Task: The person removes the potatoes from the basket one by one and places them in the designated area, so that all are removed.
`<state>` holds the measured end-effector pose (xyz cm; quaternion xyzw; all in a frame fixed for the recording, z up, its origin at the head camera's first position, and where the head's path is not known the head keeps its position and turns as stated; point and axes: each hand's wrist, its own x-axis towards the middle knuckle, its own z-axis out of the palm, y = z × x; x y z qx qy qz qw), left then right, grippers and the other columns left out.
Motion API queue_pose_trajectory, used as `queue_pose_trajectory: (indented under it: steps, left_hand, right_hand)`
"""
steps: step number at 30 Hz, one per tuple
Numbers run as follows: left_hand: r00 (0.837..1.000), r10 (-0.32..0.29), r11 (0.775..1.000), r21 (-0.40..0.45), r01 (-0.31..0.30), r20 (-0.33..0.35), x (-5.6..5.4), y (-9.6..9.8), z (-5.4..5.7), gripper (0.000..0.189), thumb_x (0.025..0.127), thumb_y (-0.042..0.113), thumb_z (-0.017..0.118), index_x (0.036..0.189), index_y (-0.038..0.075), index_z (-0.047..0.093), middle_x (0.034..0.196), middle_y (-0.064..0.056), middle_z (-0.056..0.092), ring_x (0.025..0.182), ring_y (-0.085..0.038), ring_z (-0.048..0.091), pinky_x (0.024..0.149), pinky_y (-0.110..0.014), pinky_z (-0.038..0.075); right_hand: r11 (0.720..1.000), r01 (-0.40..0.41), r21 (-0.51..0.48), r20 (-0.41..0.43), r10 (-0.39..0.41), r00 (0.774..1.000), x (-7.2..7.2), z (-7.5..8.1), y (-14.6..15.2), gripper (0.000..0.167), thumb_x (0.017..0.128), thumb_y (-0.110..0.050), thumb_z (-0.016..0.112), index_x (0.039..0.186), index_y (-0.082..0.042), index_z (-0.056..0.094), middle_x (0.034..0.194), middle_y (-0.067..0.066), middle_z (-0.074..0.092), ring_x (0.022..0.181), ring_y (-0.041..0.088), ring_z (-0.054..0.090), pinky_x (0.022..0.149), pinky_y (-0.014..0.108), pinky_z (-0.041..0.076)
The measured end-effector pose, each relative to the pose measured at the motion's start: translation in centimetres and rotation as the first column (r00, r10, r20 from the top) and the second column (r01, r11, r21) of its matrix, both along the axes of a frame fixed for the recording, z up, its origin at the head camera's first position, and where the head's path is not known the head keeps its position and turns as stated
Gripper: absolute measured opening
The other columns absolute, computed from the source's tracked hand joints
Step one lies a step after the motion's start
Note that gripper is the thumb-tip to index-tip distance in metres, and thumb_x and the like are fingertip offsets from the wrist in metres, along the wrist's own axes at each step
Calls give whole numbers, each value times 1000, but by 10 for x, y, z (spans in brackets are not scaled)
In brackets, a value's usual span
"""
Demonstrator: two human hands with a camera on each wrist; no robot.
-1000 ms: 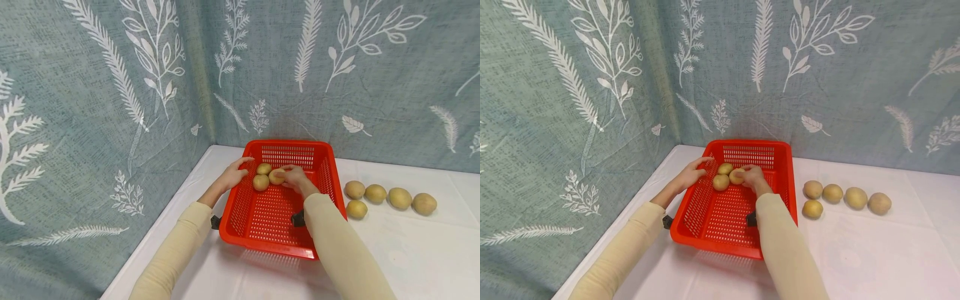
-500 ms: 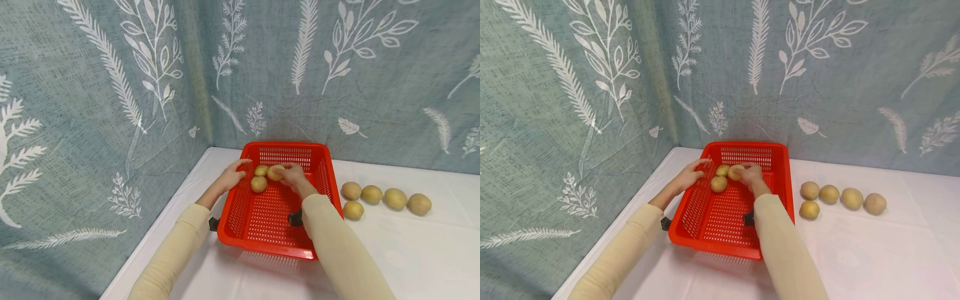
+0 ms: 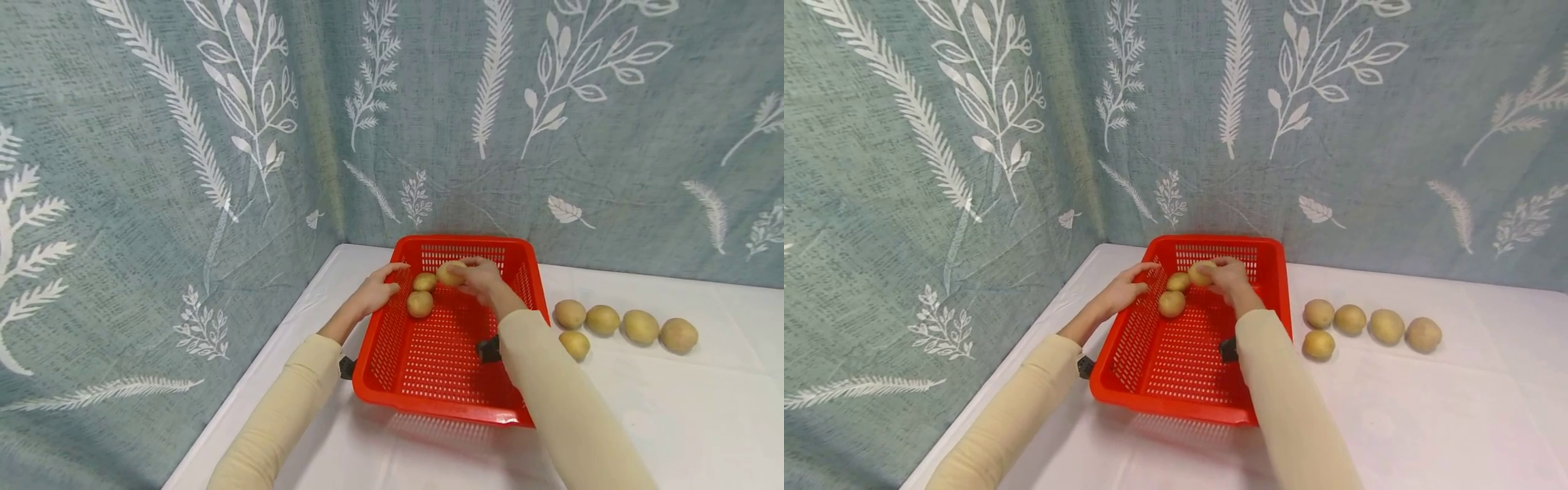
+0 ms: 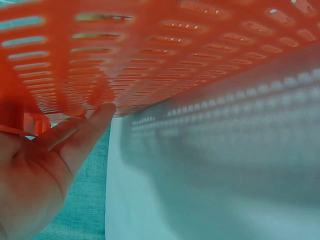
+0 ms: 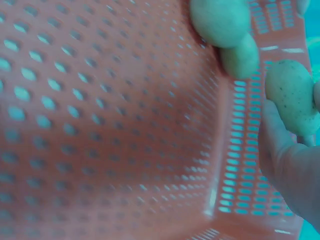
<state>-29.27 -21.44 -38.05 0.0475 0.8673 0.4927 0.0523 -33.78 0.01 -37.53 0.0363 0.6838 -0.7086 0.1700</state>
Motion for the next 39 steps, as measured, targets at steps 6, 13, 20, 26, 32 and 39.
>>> queue_pose_trajectory:
  steps: [6, 13, 20, 26, 32, 39]
  left_hand:
    - [999, -15, 1000, -21, 14, -29, 0, -1, -1, 48, 92, 0, 42, 138, 11, 48, 136, -16, 45, 96, -24, 49, 77, -34, 43]
    - [1000, 7, 999, -46, -8, -4, 8, 5, 10, 48, 93, -2, 41, 141, 5, 44, 138, -20, 42, 96, -28, 48, 76, -33, 41]
    - [1000, 10, 998, -61, -11, -14, 0, 3, 1, 49, 93, -1, 42, 141, 8, 45, 137, -17, 43, 97, -26, 47, 78, -34, 40]
    - [1000, 8, 998, -58, -9, -12, 0, 3, 0, 49, 93, -1, 42, 141, 8, 45, 139, -18, 42, 102, -27, 46, 81, -36, 40]
    - [1000, 0, 999, -51, 0, -7, -2, 3, 0, 49, 93, -1, 41, 141, 9, 44, 141, -18, 41, 100, -27, 47, 79, -34, 40]
    - [1000, 12, 998, -61, -13, -10, -2, 3, -1, 49, 93, -1, 42, 141, 9, 45, 138, -18, 42, 95, -26, 48, 77, -34, 41]
  right_hand:
    - [999, -38, -36, 25, 39, 999, -4, 19, 12, 53, 95, -10, 57, 141, 5, 35, 141, 21, 37, 123, 33, 43, 100, 41, 38]
    - [994, -104, -33, 41, 106, 994, -5, 35, 30, 57, 96, -10, 54, 146, 4, 29, 144, 22, 31, 128, 34, 39, 100, 39, 37]
    - [995, -100, -28, 51, 101, 994, -7, 43, 50, 59, 97, -11, 53, 147, 2, 25, 146, 21, 26, 130, 34, 36, 101, 37, 36]
    - [994, -106, -36, 55, 108, 993, -7, 50, 62, 61, 97, -12, 51, 149, 0, 22, 148, 22, 22, 132, 34, 34, 100, 35, 37]
    - [988, -144, -53, 41, 146, 988, -5, 57, 72, 61, 99, -12, 48, 150, 1, 17, 150, 23, 17, 134, 35, 31, 102, 34, 35]
    - [983, -176, -59, 24, 177, 984, -2, 66, 85, 63, 99, -14, 49, 150, 2, 16, 150, 22, 15, 135, 35, 28, 103, 35, 32]
